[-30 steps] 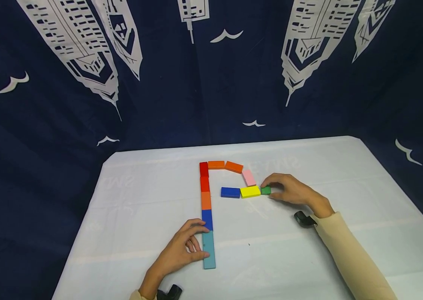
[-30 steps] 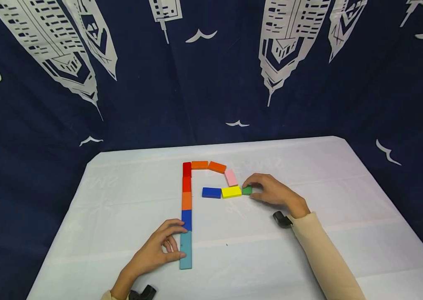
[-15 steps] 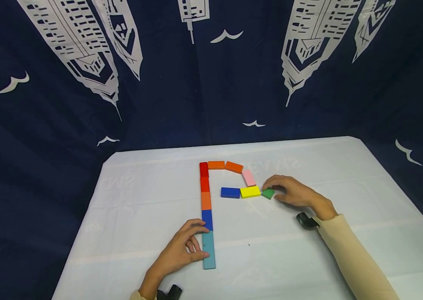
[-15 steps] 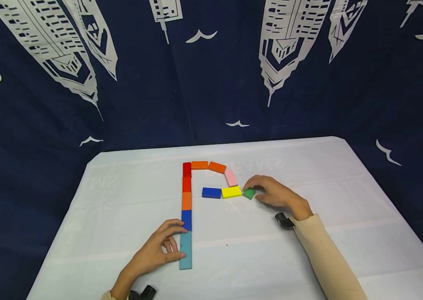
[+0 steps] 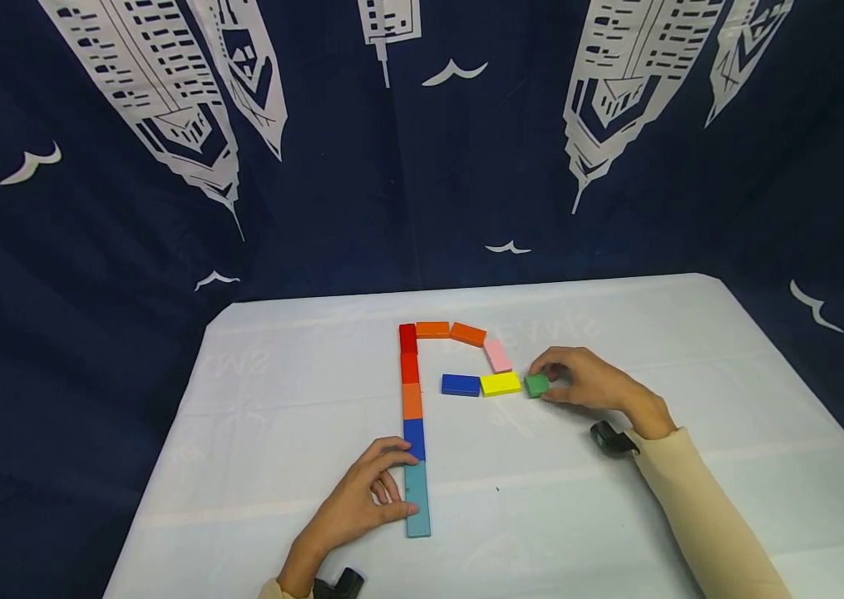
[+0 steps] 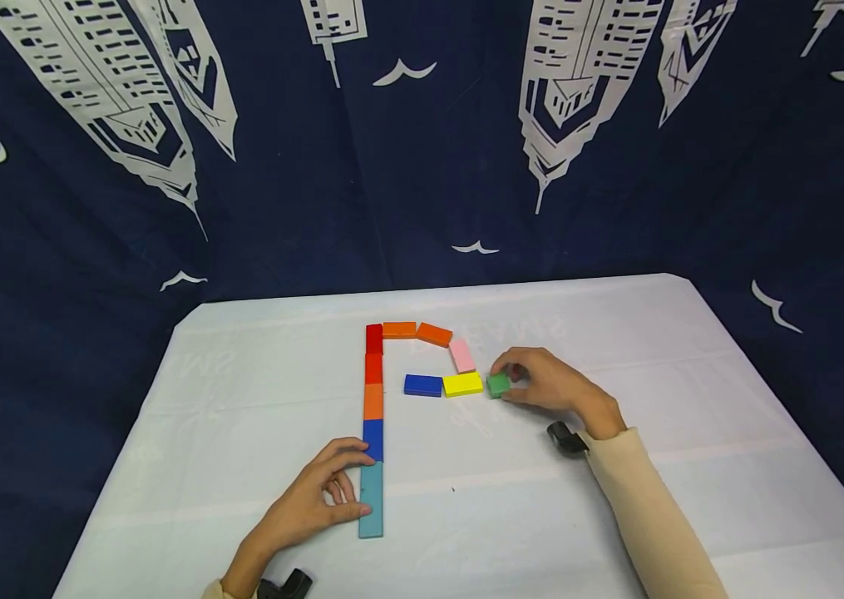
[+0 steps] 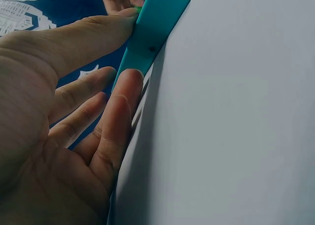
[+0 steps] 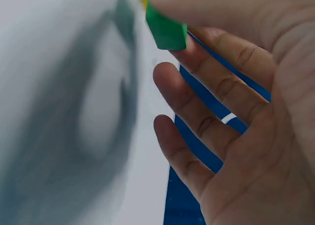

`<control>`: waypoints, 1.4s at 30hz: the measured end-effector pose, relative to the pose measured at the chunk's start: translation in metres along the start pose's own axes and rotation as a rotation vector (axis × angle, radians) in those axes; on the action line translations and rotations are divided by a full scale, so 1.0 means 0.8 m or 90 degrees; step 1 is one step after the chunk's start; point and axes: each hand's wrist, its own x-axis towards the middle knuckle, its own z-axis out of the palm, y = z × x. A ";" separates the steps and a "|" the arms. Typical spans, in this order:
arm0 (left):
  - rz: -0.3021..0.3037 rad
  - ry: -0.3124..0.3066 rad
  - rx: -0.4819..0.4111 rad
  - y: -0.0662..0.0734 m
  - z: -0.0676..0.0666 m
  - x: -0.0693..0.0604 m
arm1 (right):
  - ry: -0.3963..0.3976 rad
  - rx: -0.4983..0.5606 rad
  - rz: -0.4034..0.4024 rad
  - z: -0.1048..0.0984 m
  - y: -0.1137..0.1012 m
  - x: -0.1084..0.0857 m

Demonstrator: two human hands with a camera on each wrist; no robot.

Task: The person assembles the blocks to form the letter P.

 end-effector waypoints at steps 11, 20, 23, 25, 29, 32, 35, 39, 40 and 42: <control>-0.003 0.000 0.002 -0.001 0.000 0.000 | 0.050 0.056 -0.078 0.014 -0.046 0.040; 0.003 -0.002 0.003 -0.001 0.000 -0.001 | 0.065 0.014 -0.064 0.053 -0.091 0.089; 0.000 -0.003 0.000 0.000 -0.001 -0.001 | 0.080 -0.014 -0.065 0.067 -0.103 0.100; -0.002 -0.004 -0.004 0.000 -0.001 -0.001 | 0.088 -0.023 -0.066 0.076 -0.109 0.107; -0.003 -0.004 -0.005 0.000 -0.001 0.000 | 0.094 -0.044 -0.072 0.092 -0.115 0.118; -0.002 -0.003 -0.004 0.000 -0.001 0.001 | 0.093 -0.065 -0.072 0.100 -0.116 0.124; 0.000 -0.003 -0.005 0.000 0.000 0.001 | 0.084 -0.097 -0.055 0.105 -0.116 0.126; 0.000 -0.004 -0.006 0.000 0.000 0.001 | 0.069 -0.129 -0.036 0.108 -0.115 0.126; 0.001 -0.004 -0.006 0.000 0.000 0.001 | 0.067 -0.132 -0.036 0.108 -0.115 0.126; -0.001 -0.004 -0.003 -0.001 0.000 0.002 | 0.065 -0.135 -0.041 0.108 -0.115 0.125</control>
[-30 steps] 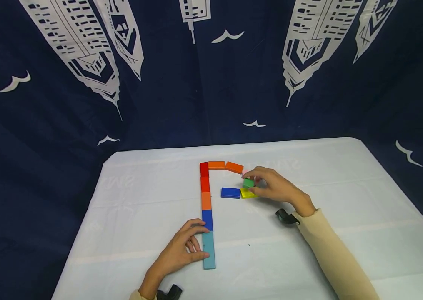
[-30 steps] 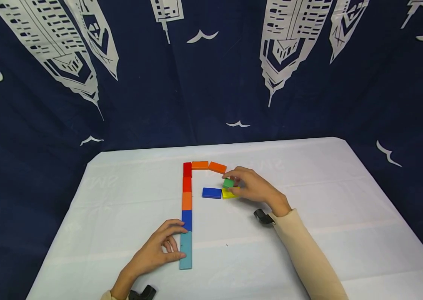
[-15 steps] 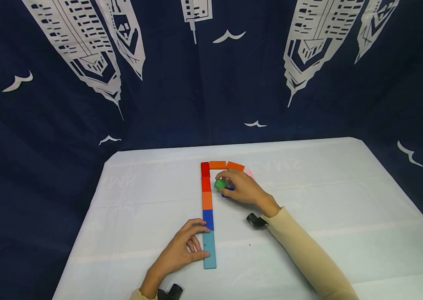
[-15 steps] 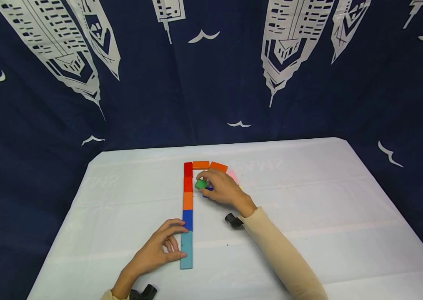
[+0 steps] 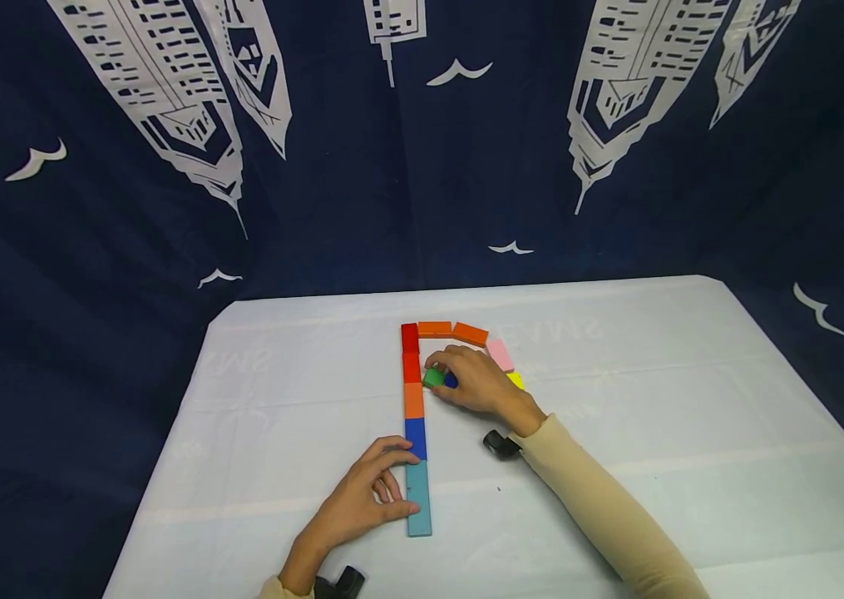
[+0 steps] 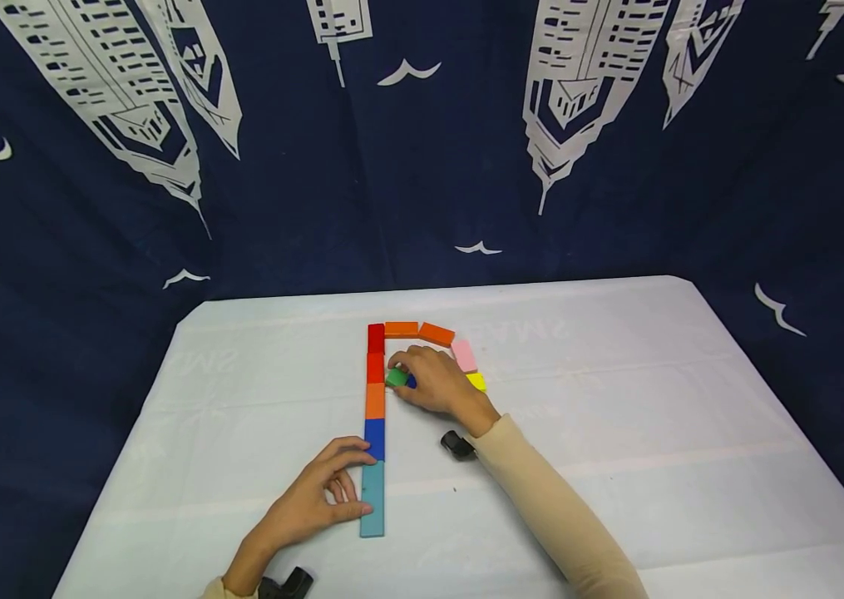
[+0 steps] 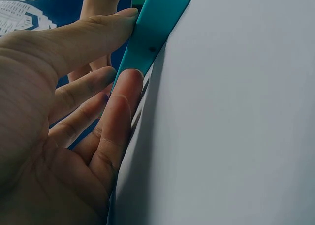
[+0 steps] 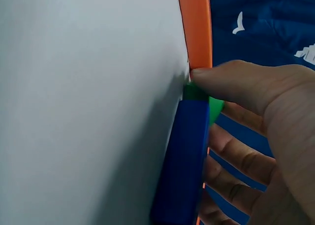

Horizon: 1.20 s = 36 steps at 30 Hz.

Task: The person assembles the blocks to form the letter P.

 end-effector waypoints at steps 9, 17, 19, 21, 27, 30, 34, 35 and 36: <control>-0.001 0.002 -0.002 0.001 0.000 -0.001 | -0.027 0.014 0.011 0.001 -0.001 -0.009; -0.005 0.000 -0.006 0.001 0.000 -0.002 | -0.047 0.038 0.033 -0.013 0.004 -0.019; -0.004 0.000 -0.008 0.001 0.000 -0.002 | -0.053 0.049 0.034 -0.015 0.006 -0.019; -0.005 0.000 -0.008 0.001 -0.001 -0.002 | -0.062 0.061 0.030 -0.016 0.008 -0.019; -0.011 -0.001 -0.009 0.000 0.000 -0.002 | -0.066 0.080 -0.009 -0.015 0.011 -0.019; -0.012 -0.001 -0.007 0.000 0.000 -0.002 | -0.064 0.079 -0.017 -0.015 0.011 -0.019; -0.007 0.001 -0.002 0.000 0.000 -0.001 | -0.064 0.074 -0.022 -0.015 0.012 -0.019; -0.005 0.001 0.000 0.000 0.000 -0.001 | -0.064 0.073 -0.024 -0.015 0.012 -0.019; -0.003 0.002 0.001 0.000 0.000 -0.001 | -0.063 0.073 -0.025 -0.015 0.012 -0.019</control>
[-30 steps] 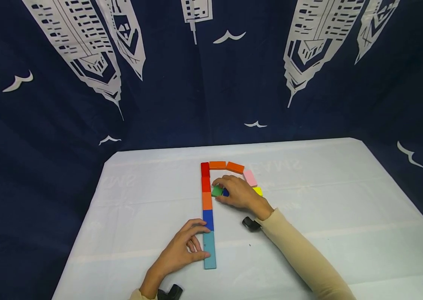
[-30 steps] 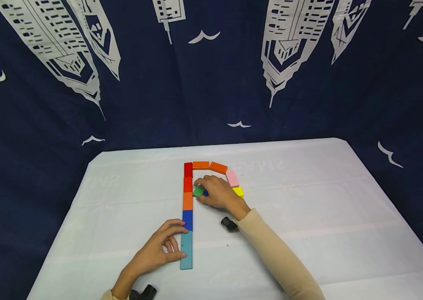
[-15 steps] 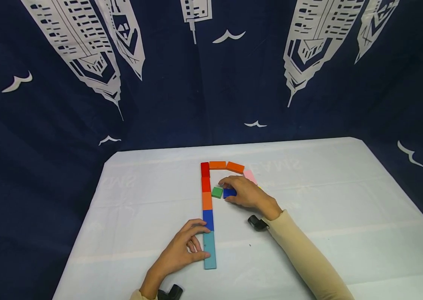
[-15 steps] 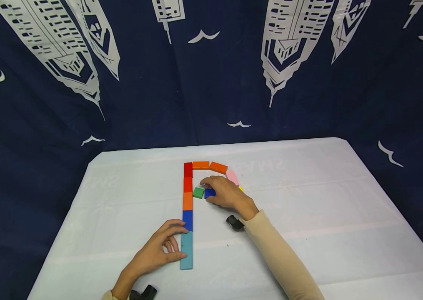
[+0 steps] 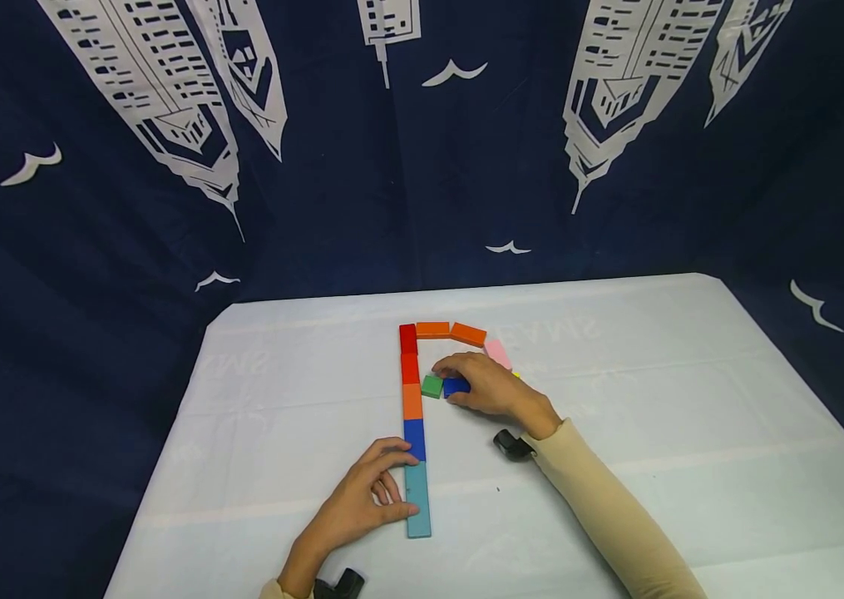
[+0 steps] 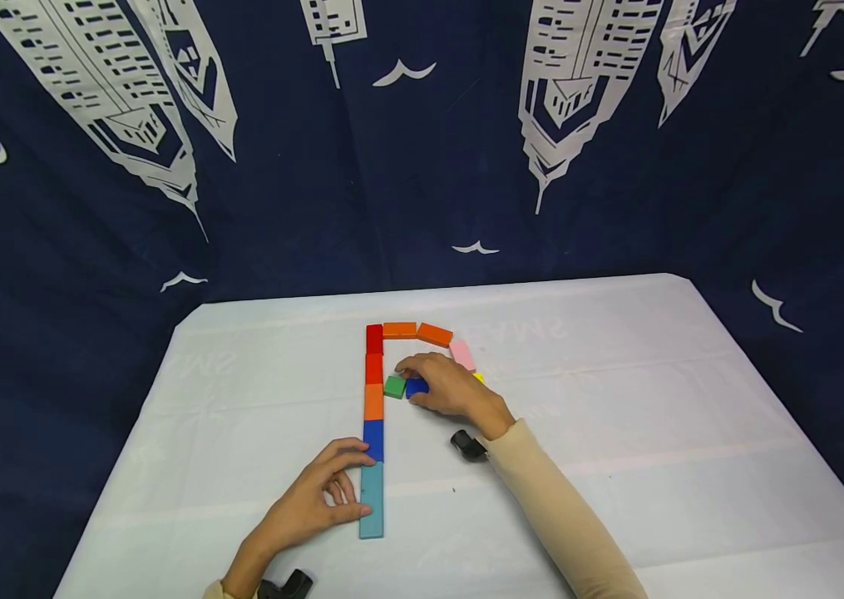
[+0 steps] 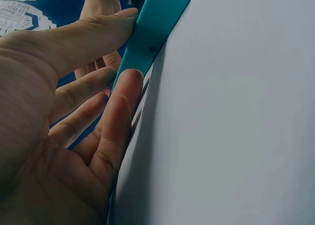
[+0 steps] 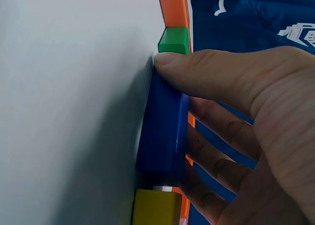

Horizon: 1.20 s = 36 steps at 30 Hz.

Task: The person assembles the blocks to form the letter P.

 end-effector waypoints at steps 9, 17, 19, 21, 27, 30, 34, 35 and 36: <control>-0.002 -0.004 -0.002 0.000 0.001 0.000 | -0.025 0.014 0.018 -0.007 0.002 -0.003; -0.002 -0.003 0.002 0.000 0.001 0.000 | -0.016 -0.017 0.045 -0.039 0.011 -0.022; -0.001 -0.002 0.002 0.000 0.001 0.000 | -0.021 -0.023 0.056 -0.045 0.014 -0.028; 0.000 -0.001 0.002 0.000 0.001 0.000 | -0.029 -0.026 0.062 -0.047 0.019 -0.033; 0.002 0.002 -0.001 -0.001 0.001 0.000 | -0.051 -0.036 0.050 -0.045 0.032 -0.041; 0.005 0.003 0.000 -0.001 0.001 0.000 | -0.051 -0.037 0.039 -0.043 0.036 -0.042; 0.006 0.002 0.000 -0.001 0.001 0.000 | -0.047 -0.037 0.022 -0.041 0.038 -0.041; 0.007 0.002 -0.001 0.000 0.001 0.000 | -0.046 -0.039 0.016 -0.041 0.038 -0.040; 0.007 0.002 0.000 0.000 0.000 0.000 | -0.045 -0.039 0.015 -0.041 0.038 -0.040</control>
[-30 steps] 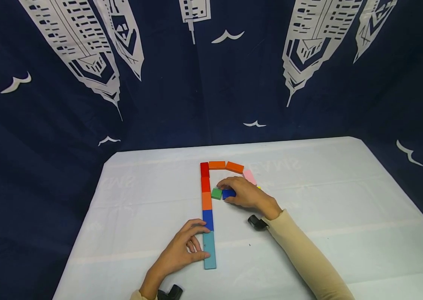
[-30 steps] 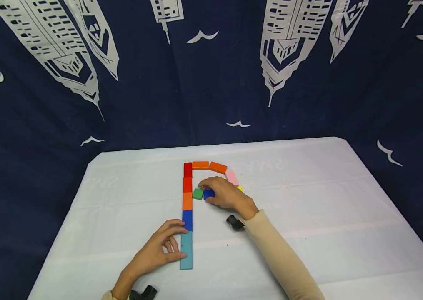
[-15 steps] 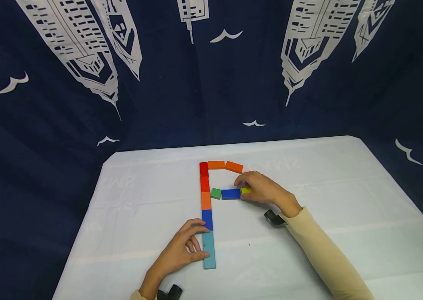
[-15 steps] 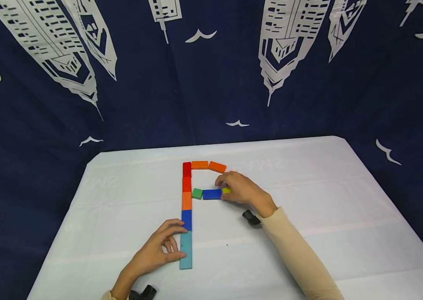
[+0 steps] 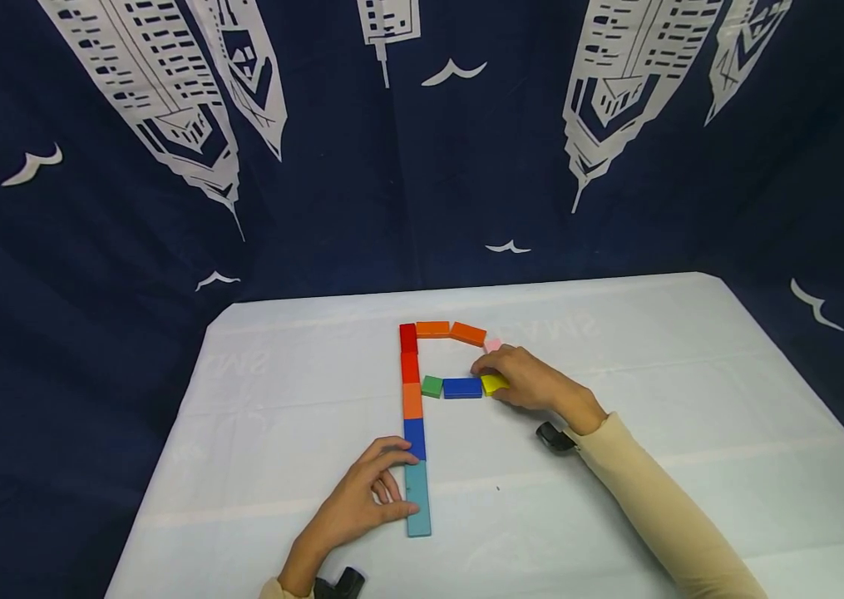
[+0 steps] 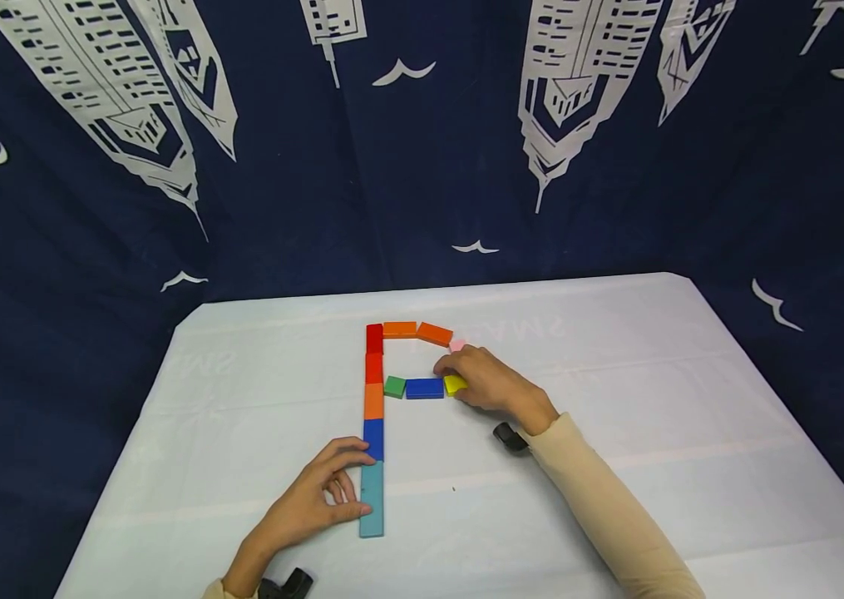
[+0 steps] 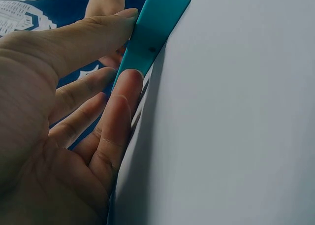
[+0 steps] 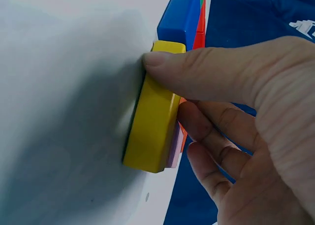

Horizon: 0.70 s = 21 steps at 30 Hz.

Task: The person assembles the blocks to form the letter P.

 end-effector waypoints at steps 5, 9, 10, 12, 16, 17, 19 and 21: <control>0.004 -0.002 0.000 0.000 -0.001 0.000 | 0.005 -0.002 -0.008 0.001 -0.001 0.000; 0.000 -0.002 0.000 0.000 -0.001 0.000 | 0.008 0.000 -0.010 0.002 -0.001 0.000; -0.001 -0.001 0.000 -0.001 -0.001 0.000 | 0.008 -0.002 -0.010 0.002 -0.001 0.000; -0.004 -0.001 -0.001 -0.001 -0.001 0.000 | 0.007 -0.008 -0.013 0.003 -0.001 -0.001; -0.008 0.000 -0.008 0.000 -0.001 0.000 | 0.015 0.003 -0.015 0.000 0.004 -0.006; -0.009 0.000 -0.011 0.000 -0.001 0.001 | 0.022 0.012 -0.015 -0.001 0.006 -0.008; -0.010 0.000 -0.014 0.000 0.000 0.001 | 0.042 0.028 -0.019 -0.004 0.012 -0.012; -0.010 0.000 -0.016 0.000 0.000 0.001 | 0.064 0.040 -0.026 -0.006 0.019 -0.016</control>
